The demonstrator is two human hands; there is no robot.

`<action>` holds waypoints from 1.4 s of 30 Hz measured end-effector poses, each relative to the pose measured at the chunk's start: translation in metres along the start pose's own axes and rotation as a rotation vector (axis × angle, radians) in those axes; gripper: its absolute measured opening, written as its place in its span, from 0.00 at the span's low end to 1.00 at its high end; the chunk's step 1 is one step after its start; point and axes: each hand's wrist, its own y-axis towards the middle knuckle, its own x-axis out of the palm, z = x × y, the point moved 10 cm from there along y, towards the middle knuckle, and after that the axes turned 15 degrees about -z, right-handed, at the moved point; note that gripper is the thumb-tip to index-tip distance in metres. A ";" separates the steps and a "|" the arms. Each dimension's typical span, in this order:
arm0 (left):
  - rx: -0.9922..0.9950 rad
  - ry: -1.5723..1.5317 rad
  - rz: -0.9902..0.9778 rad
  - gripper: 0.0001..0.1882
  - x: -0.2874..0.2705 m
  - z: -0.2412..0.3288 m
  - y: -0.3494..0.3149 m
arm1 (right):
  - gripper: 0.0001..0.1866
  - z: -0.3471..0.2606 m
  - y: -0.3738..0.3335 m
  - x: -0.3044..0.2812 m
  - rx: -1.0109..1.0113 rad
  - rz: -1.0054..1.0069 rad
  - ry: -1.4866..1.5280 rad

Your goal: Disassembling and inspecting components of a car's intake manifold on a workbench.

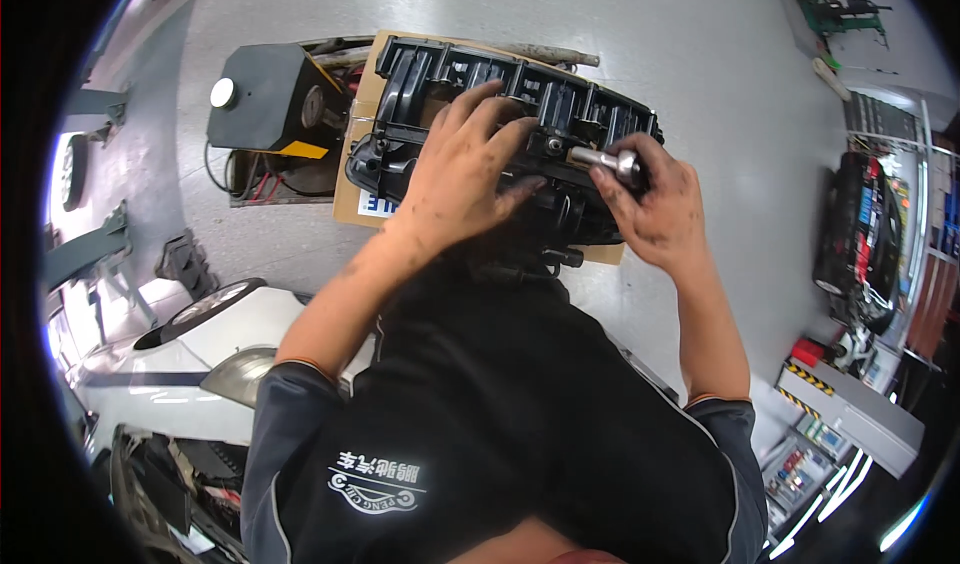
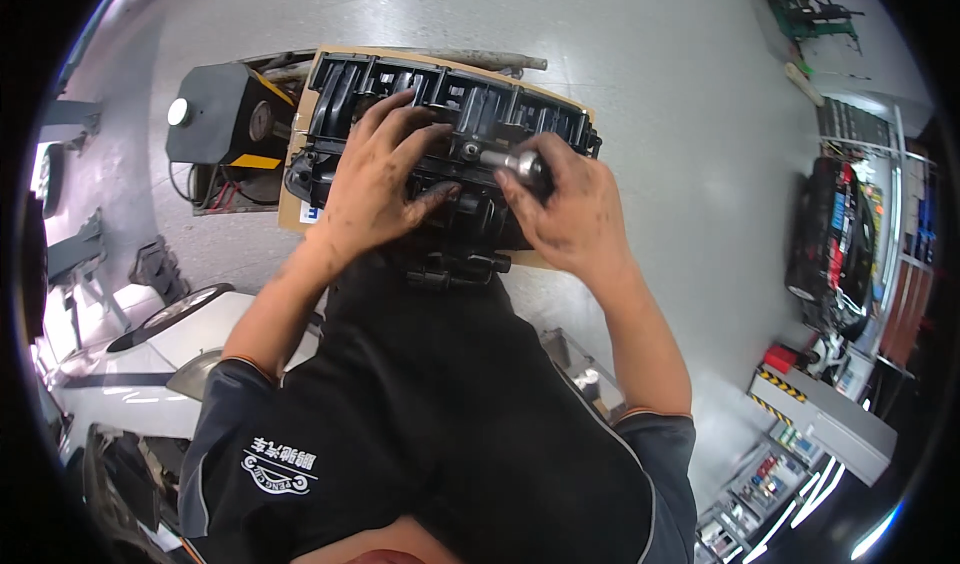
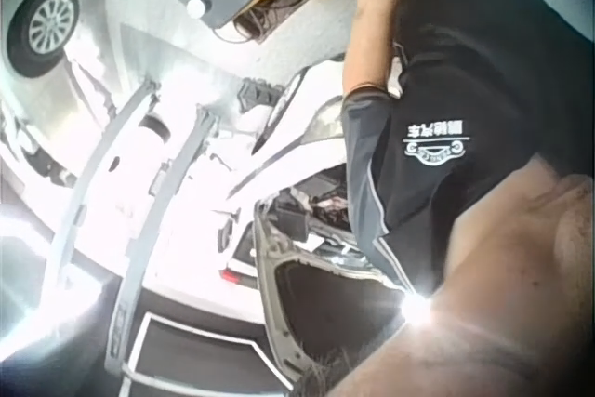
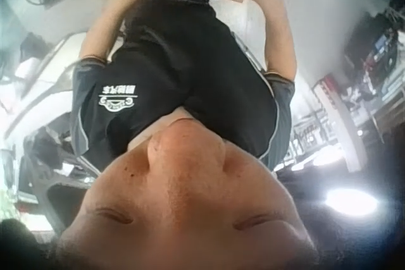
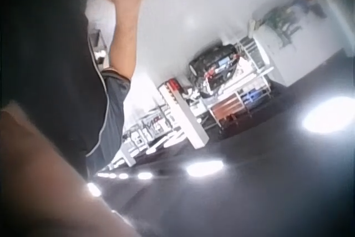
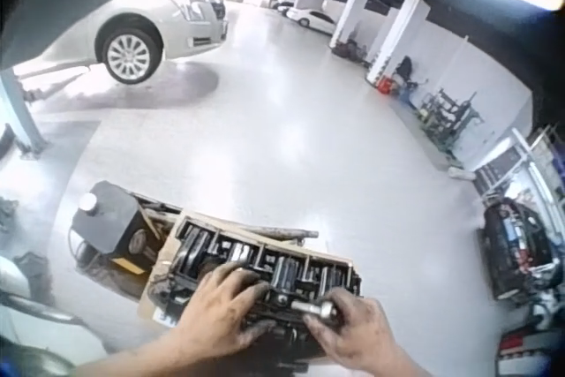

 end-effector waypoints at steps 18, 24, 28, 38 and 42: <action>0.281 -0.168 -0.113 0.28 0.028 -0.017 0.023 | 0.13 -0.012 0.039 0.018 0.254 -0.341 -0.398; 0.319 -0.157 -0.117 0.26 0.029 -0.016 0.022 | 0.14 -0.049 0.062 0.022 -0.232 -0.487 -0.881; 0.317 -0.192 -0.119 0.24 0.032 -0.019 0.022 | 0.14 -0.034 0.078 0.047 0.022 -0.836 -0.914; 0.264 -0.248 -0.038 0.19 0.034 -0.023 0.019 | 0.32 0.008 0.046 0.036 0.733 -0.524 -0.100; 0.267 -0.228 -0.037 0.18 0.034 -0.020 0.017 | 0.35 0.020 0.029 0.045 0.780 -0.417 0.193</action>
